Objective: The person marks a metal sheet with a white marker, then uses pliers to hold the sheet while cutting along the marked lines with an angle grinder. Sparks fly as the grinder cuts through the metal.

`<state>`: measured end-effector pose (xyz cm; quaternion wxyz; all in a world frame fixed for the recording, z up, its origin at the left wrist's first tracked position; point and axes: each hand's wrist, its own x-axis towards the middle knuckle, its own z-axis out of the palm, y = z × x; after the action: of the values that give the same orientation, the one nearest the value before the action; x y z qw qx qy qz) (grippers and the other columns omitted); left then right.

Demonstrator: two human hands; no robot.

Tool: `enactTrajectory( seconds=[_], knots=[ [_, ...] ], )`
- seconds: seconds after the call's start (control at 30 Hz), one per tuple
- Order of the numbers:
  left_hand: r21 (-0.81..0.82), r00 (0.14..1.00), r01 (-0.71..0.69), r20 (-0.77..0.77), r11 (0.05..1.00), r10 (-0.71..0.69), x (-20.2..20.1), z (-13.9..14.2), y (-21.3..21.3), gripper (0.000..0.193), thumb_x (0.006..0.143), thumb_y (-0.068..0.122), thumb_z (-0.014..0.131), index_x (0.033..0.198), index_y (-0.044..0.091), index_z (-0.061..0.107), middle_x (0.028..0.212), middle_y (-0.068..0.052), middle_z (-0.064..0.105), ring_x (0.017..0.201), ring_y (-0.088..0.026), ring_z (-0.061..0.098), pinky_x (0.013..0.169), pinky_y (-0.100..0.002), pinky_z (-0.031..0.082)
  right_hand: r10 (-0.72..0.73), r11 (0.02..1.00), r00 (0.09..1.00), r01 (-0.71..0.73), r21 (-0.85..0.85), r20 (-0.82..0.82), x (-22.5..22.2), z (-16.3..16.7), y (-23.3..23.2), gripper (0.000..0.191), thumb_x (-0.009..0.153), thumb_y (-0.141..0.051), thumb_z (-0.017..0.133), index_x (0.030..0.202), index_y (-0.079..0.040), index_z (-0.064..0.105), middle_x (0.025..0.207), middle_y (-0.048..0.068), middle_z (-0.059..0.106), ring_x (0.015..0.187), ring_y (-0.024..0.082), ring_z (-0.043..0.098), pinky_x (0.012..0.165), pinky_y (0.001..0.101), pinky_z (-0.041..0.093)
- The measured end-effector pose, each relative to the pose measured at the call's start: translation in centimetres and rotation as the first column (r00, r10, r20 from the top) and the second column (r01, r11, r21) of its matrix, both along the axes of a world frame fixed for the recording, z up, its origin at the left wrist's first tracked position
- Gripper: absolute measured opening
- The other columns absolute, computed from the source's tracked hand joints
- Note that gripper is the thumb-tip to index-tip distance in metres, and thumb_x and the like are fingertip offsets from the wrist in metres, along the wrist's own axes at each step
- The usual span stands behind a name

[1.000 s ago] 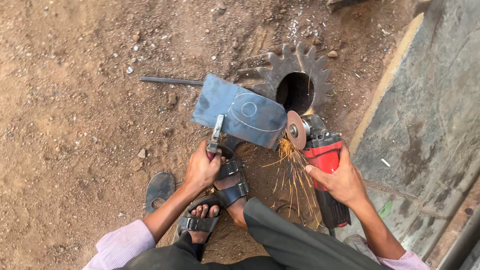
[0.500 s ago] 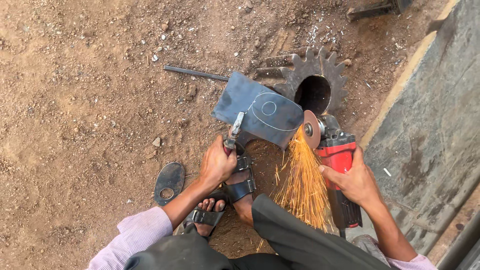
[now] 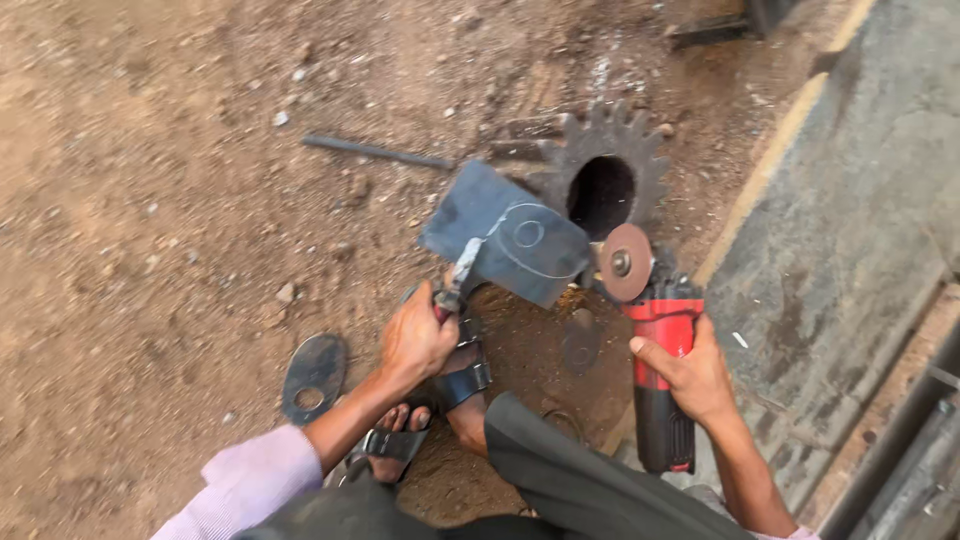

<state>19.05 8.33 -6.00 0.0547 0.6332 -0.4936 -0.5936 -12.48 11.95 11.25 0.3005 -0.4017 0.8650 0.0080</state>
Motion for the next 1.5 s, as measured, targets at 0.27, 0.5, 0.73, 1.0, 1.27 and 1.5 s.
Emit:
enactTrajectory(
  seconds=[0.27, 0.5, 0.73, 1.0, 1.27, 1.5],
  knots=[
    [0.056, 1.0, -0.014, 0.0, 0.998, 0.014, -2.2, 0.0, 0.7, 0.038, 0.091, 0.039, 0.061, 0.097, 0.003, 0.052, 0.088, -0.029, 0.067, 0.087, -0.052, 0.065, 0.077, -0.06, 0.049, -0.076, 0.997, 0.995, 0.077, 0.0, 0.057, 0.1, 0.6, 2.2, 0.074, 0.072, -0.043, 0.083, 0.124, 0.0, 0.055, 0.106, 0.014, 0.071, 0.096, 0.023, 0.068, 0.087, 0.0371, 0.053],
    [0.016, 0.999, -0.036, -0.013, 0.999, 0.036, -2.3, -0.2, 0.6, 0.037, 0.092, 0.039, 0.061, 0.099, 0.003, 0.054, 0.089, -0.028, 0.067, 0.089, -0.051, 0.065, 0.078, -0.059, 0.048, -0.06, 0.998, 0.998, 0.059, 0.019, 0.028, 1.0, 0.0, 1.1, 0.079, 0.073, -0.048, 0.081, 0.128, 0.001, 0.052, 0.107, 0.016, 0.071, 0.099, 0.025, 0.07, 0.09, 0.0382, 0.052],
    [0.163, 0.996, -0.014, -0.088, 0.987, 0.029, -2.0, 1.2, -0.3, 0.029, 0.095, 0.033, 0.052, 0.103, 0.005, 0.052, 0.086, -0.022, 0.067, 0.079, -0.041, 0.07, 0.074, -0.056, 0.052, -0.049, 0.998, 0.996, 0.051, -0.024, 0.07, 1.9, -0.2, 0.8, 0.073, 0.075, -0.042, 0.081, 0.126, 0.002, 0.055, 0.105, 0.015, 0.072, 0.094, 0.022, 0.069, 0.086, 0.0368, 0.054],
    [0.016, 0.997, -0.011, -0.074, 1.0, 0.012, -2.2, 0.7, -0.1, 0.03, 0.092, 0.029, 0.058, 0.102, 0.001, 0.053, 0.093, -0.025, 0.065, 0.088, -0.044, 0.066, 0.082, -0.055, 0.049, -0.027, 0.998, 0.987, 0.035, -0.049, 0.16, 1.4, -0.8, 1.1, 0.069, 0.077, -0.036, 0.081, 0.128, 0.001, 0.053, 0.108, 0.011, 0.071, 0.096, 0.019, 0.067, 0.087, 0.0361, 0.053],
    [-0.014, 0.998, -0.019, -0.059, 1.0, 0.018, -2.3, 0.5, 0.1, 0.032, 0.092, 0.03, 0.059, 0.102, 0.0, 0.053, 0.096, -0.027, 0.065, 0.092, -0.047, 0.065, 0.082, -0.057, 0.049, -0.142, 0.989, 0.965, 0.147, -0.004, 0.219, 1.3, -1.4, 1.0, 0.071, 0.075, -0.034, 0.08, 0.13, 0.0, 0.051, 0.106, 0.012, 0.069, 0.091, 0.019, 0.065, 0.082, 0.0374, 0.055],
    [0.015, 0.998, -0.022, -0.053, 1.0, 0.023, -2.4, 0.4, 0.0, 0.03, 0.093, 0.029, 0.058, 0.102, 0.001, 0.053, 0.094, -0.027, 0.066, 0.091, -0.046, 0.066, 0.082, -0.056, 0.049, -0.058, 0.997, 0.994, 0.053, 0.058, 0.089, 0.1, -1.6, 1.0, 0.083, 0.072, -0.044, 0.081, 0.133, 0.001, 0.047, 0.108, 0.015, 0.07, 0.097, 0.023, 0.067, 0.087, 0.0377, 0.053]
  ],
)
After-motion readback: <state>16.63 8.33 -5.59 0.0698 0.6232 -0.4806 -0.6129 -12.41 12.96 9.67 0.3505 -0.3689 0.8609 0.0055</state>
